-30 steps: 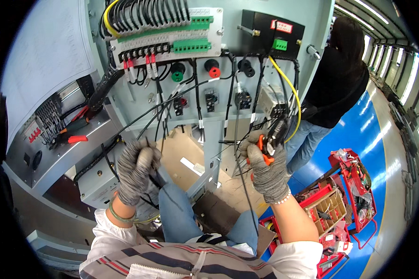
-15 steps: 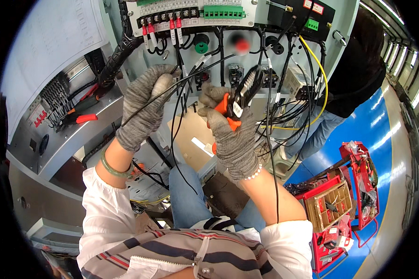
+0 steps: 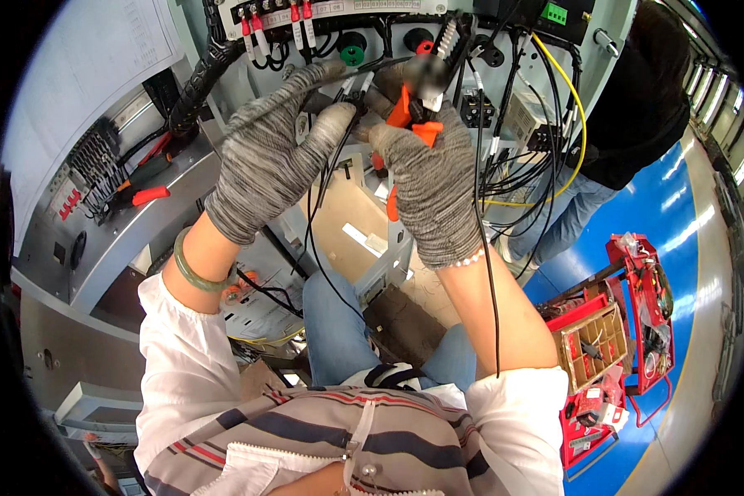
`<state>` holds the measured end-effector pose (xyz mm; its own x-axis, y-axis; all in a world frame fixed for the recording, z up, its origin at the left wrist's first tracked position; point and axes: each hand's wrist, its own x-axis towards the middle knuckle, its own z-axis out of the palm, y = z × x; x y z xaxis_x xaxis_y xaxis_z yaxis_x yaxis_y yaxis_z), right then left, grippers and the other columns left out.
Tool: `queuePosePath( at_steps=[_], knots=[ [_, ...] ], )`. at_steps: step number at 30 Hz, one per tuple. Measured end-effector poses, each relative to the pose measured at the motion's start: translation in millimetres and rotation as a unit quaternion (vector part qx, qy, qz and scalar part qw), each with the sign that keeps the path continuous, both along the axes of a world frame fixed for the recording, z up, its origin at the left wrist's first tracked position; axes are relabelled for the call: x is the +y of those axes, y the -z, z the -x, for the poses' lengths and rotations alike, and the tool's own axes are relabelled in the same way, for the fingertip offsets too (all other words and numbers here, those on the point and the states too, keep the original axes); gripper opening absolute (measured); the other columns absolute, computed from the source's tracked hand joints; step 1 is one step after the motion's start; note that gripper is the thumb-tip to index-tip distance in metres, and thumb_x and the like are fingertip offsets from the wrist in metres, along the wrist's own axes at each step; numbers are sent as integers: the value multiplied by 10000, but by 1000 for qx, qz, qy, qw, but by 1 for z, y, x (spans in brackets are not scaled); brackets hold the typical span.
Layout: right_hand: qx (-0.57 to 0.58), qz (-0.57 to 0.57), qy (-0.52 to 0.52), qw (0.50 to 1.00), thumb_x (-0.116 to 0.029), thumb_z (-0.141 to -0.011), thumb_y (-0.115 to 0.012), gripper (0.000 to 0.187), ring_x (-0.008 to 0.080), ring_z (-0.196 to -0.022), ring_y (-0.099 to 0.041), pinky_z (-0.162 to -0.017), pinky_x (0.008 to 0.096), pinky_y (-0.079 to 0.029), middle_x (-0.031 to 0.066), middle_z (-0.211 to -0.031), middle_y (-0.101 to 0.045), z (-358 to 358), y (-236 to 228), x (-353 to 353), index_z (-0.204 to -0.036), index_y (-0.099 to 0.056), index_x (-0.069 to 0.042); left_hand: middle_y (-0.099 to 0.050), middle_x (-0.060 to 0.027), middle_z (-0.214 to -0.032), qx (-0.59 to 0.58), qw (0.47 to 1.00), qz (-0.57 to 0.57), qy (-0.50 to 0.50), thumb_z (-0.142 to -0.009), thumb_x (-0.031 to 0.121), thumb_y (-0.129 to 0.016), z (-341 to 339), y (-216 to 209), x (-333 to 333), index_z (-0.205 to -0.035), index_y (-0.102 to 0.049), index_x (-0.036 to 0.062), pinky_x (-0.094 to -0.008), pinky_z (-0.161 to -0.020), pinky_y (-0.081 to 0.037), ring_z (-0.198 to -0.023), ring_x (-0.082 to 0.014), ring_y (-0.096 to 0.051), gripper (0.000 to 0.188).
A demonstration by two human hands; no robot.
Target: The person strips insulation from multiple black and yellow wires using pliers and inserts the wire ends into terminal blocks inside an open electrical control panel. The person repeatedly selects wires, strips them, and connects them to terminals.
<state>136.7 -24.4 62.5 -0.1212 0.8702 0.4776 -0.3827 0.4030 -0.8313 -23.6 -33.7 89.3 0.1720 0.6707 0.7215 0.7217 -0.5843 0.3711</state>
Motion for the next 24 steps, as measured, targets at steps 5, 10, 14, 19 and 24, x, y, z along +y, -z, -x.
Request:
queuePosePath(
  at_steps=[5, 10, 14, 19, 24],
  knots=[
    [-145, -7, 36, 989, -90, -774, -625, 354, 85, -655, -538, -556, 212, -453, 66, -879, -613, -6, -10, 6, -1110, -540, -16, -647, -142, -902, -87, 992, 69, 62, -896, 351, -520, -4, -1, 4, -1160, -547, 15, -319, -775, -479, -830, -197, -613, 428],
    [-252, -4, 87, 964, -153, -746, -664, 337, 78, -564, -499, -499, 213, -431, 13, -693, -561, -5, -15, 8, -1039, -576, -11, -650, -123, -887, -68, 988, 134, 40, -857, 306, -596, 0, 0, 5, -1159, -555, 35, -299, -744, -487, -817, -164, -613, 408],
    [-305, -34, 110, 945, -160, -737, -670, 337, 88, -571, -502, -510, 228, -437, 25, -684, -557, -5, -14, 11, -1023, -581, -6, -647, -111, -879, 46, 996, 72, -34, -839, 261, -616, 4, -1, 4, -1154, -561, 37, -287, -720, -485, -766, -157, -598, 390],
    [-256, -134, 108, 951, -143, -727, -681, 354, 154, -670, -553, -613, 276, -479, 91, -768, -591, -3, 5, 29, -1027, -574, 11, -645, -108, -864, 95, 995, 27, -8, -842, 208, -593, 11, -10, 9, -1130, -576, 29, -274, -723, -485, -745, -154, -592, 340],
    [-235, -93, 132, 958, -134, -723, -676, 365, 196, -711, -585, -659, 305, -494, 128, -795, -605, -1, 1, 21, -1035, -566, 20, -640, -87, -821, 158, 987, 27, 6, -842, 226, -594, 17, -15, 14, -1169, -568, 63, -262, -665, -494, -688, -134, -588, 366]
  ],
)
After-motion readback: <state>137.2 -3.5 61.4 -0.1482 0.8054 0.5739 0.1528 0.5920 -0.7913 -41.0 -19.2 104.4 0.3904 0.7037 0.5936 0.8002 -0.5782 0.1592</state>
